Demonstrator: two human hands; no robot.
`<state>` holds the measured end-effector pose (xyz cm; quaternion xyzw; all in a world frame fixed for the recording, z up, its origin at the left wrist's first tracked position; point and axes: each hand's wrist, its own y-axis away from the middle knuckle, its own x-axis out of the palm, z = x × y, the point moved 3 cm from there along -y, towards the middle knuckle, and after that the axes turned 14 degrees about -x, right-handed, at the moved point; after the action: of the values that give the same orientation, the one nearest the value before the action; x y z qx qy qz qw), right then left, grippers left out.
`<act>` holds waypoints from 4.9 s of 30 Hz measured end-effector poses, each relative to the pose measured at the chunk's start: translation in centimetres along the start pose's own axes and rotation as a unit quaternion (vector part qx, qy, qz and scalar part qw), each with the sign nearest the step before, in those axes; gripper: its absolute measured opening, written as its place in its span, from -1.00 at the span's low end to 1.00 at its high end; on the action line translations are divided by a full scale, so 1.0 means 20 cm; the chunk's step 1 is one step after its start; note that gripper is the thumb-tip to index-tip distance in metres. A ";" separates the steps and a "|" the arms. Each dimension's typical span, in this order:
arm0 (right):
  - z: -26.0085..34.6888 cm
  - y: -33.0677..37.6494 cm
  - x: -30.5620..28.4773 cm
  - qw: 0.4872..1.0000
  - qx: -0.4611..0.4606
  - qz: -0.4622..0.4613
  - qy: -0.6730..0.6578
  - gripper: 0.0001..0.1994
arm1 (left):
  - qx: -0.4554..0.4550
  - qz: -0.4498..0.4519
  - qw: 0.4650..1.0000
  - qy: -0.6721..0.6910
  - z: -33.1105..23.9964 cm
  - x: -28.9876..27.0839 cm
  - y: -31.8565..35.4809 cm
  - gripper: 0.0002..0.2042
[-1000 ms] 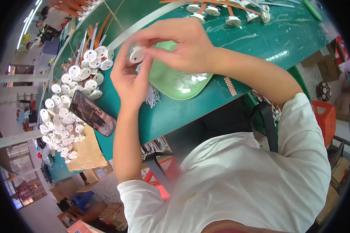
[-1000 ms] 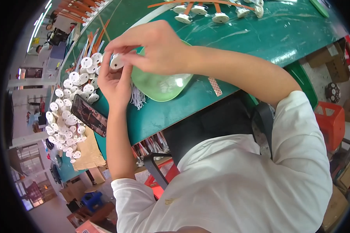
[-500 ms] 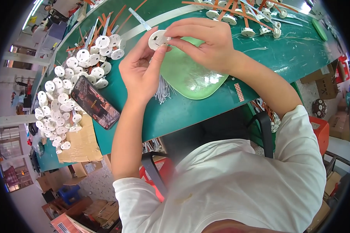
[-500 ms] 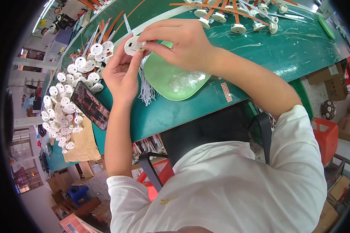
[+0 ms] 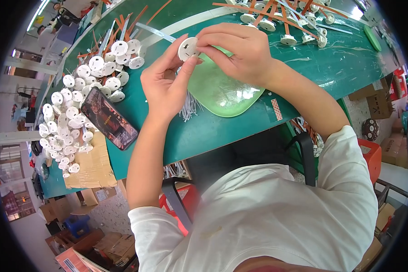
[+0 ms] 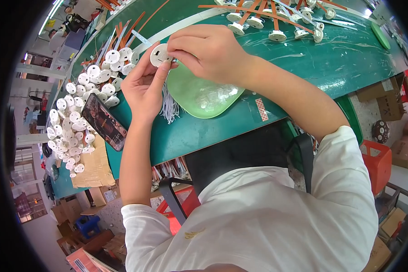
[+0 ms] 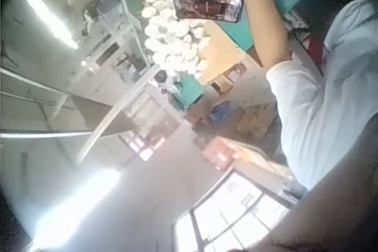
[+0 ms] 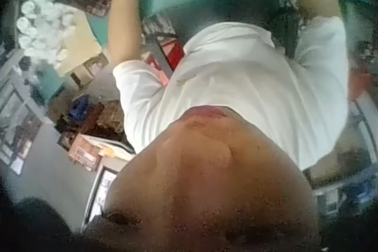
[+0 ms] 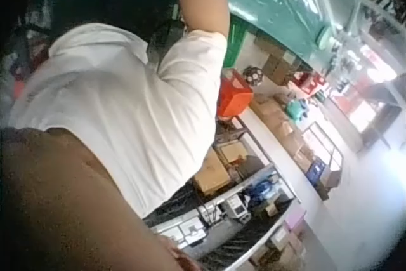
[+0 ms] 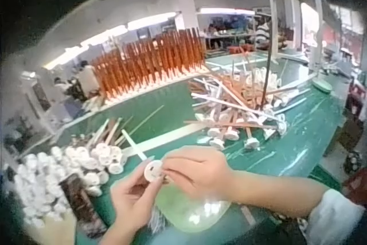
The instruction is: Assembling small electronic components by threading wires through plastic bases at a manual workstation.
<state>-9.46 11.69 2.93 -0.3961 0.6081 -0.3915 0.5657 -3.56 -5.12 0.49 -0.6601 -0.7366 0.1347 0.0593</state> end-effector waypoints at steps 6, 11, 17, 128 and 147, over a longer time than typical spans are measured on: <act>0.01 -0.03 -0.01 1.000 -0.001 -0.005 -0.005 -0.85 | -0.006 -0.006 1.000 0.021 -0.01 0.00 0.01 -0.59; 0.00 -0.03 -0.01 0.999 0.033 0.014 -0.036 -0.85 | -0.004 -0.005 1.000 0.005 -0.01 0.01 0.01 -0.60; -0.02 -0.01 -0.01 0.998 -0.063 -0.023 0.006 -0.82 | -0.018 -0.022 0.999 0.040 -0.01 0.03 0.01 -0.60; 0.01 0.01 -0.03 0.801 0.204 0.470 -0.308 -0.87 | 0.299 -0.048 0.881 -0.364 -0.11 -0.01 -0.07 -0.72; 0.01 -0.03 -0.05 0.876 0.380 0.083 -0.287 -0.93 | 0.020 -0.007 0.998 0.060 0.00 0.01 0.04 -0.75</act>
<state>-9.10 12.44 3.84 -0.1939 0.2543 -0.4137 0.8524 -2.83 -4.75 0.33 -0.6603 -0.7338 0.1086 0.1174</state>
